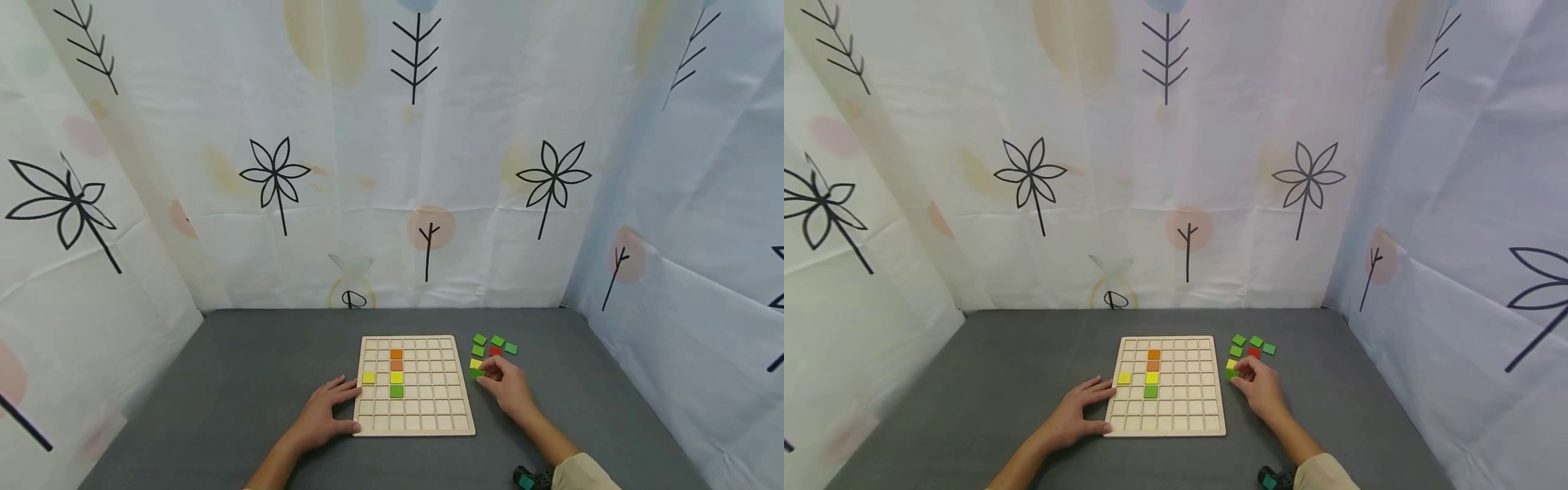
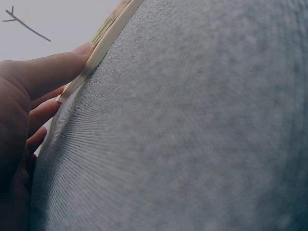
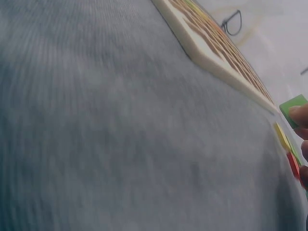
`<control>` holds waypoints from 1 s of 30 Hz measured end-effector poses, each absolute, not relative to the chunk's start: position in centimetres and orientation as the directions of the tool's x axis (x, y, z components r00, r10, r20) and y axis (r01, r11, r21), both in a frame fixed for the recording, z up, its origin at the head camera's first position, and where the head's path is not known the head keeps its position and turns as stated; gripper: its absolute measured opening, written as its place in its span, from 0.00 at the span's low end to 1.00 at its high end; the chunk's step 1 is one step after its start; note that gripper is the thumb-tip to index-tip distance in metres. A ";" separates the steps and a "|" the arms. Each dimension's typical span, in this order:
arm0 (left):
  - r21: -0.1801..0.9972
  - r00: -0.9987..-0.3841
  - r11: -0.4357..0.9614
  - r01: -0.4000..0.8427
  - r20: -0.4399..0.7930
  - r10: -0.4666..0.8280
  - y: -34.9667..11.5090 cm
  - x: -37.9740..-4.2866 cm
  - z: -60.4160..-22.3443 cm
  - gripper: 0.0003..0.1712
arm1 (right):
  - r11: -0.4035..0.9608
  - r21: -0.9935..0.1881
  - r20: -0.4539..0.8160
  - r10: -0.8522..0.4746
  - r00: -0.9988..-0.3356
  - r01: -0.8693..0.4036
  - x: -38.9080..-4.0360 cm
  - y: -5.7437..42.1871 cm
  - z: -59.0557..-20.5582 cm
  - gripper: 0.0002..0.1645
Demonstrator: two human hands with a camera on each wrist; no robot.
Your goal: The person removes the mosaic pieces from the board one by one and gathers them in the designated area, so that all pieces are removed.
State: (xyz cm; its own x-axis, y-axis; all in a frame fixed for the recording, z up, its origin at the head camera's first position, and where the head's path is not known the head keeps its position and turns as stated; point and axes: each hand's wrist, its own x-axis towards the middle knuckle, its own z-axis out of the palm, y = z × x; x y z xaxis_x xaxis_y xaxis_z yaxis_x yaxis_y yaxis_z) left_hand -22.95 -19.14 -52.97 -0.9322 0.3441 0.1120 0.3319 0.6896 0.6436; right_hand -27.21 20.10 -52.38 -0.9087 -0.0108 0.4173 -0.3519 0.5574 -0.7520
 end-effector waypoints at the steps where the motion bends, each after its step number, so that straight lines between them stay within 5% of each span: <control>1: 0.643 -0.932 0.690 0.333 0.113 0.345 -19.1 -23.0 -53.0 0.42 | 0.563 -0.751 0.414 -0.008 -0.910 -0.347 -27.2 20.4 -52.4 0.14; 30: 0.643 -0.931 0.689 0.334 0.113 0.346 -19.2 -23.0 -53.1 0.42 | 0.721 -0.667 0.331 0.059 -0.942 -0.189 -30.2 26.6 -52.3 0.10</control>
